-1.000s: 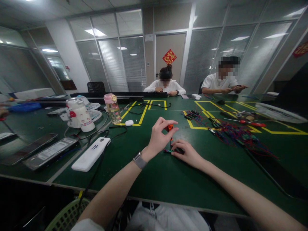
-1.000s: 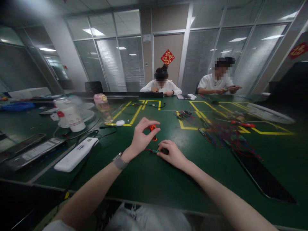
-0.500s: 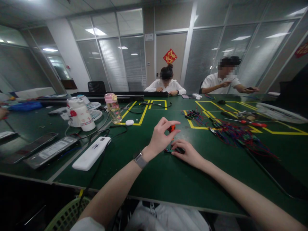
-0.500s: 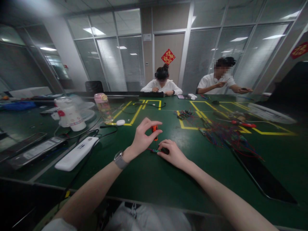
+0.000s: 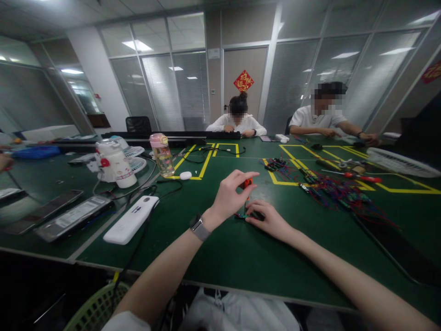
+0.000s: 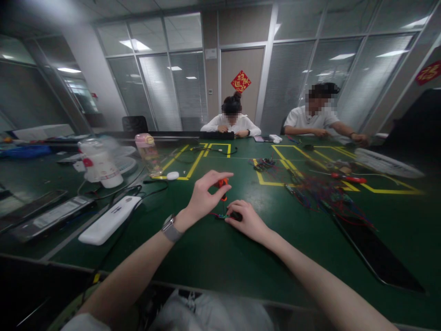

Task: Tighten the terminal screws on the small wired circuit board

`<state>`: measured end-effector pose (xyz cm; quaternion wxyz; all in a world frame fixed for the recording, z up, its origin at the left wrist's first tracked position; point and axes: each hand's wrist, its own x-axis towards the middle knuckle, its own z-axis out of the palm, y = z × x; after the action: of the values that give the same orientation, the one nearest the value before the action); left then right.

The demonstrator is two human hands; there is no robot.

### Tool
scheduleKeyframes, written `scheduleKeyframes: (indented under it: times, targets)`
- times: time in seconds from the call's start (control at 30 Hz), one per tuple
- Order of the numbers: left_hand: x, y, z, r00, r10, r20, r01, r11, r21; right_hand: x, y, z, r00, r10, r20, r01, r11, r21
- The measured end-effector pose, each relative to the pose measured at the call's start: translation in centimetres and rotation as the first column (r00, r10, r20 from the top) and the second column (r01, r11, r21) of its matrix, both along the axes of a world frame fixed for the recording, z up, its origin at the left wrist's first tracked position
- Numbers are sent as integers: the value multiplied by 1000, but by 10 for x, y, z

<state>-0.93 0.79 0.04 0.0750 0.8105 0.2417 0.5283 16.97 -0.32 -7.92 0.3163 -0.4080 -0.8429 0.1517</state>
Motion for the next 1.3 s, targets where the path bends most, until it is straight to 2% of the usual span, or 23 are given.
scheduleKeyframes:
  times: [0.13, 0.33, 0.57, 0.63, 0.73, 0.8, 0.93, 1.03, 1.1, 1.2, 1.3]
  targets:
    - [-1, -1, 1, 998, 65, 15, -64, 998, -11, 0, 0, 0, 1000, -2, 0, 2, 1000, -4]
    - [-4, 4, 0, 1000, 5, 3, -5, 996, -88, 1, -2, 3, 1000, 10, 1, -10, 1000, -12]
    - [-4, 3, 2, 992, 121, 31, -120, 993, -18, 0, -2, 3, 1000, 9, 4, -9, 1000, -13]
    - [-4, 0, 2, 996, 91, 10, -91, 996, -3, 0, -2, 4, 1000, 11, 2, -10, 1000, -16]
    - [-1, -3, 1, 1000, -13, -19, 13, 1000, -14, 0, -2, 4, 1000, 10, -2, -10, 1000, -18]
    - [0, -4, 1, 999, -33, -30, 33, 999, -14, 0, -2, 4, 1000, 8, -3, -8, 1000, -16]
    - [1, -3, 0, 996, 84, -41, -82, 995, 50, 0, -2, 3, 1000, -1, 4, 1, 1000, -9]
    - [-2, -2, 1, 976, 196, -96, -181, 973, 143, 0, -2, 2, 1000, -6, 8, 6, 1000, -8]
    - [-5, -1, 2, 938, 291, -189, -236, 934, 268, 0, -2, 2, 1000, -8, 3, 8, 1000, -7]
    - [-7, -1, 5, 846, 452, -282, -292, 836, 466, 0, -1, 2, 1000, 1, -4, -1, 1000, -10]
    - [-6, -2, 7, 794, 529, -299, -328, 787, 522, 0, -1, 2, 1000, 11, -6, -11, 1000, -13]
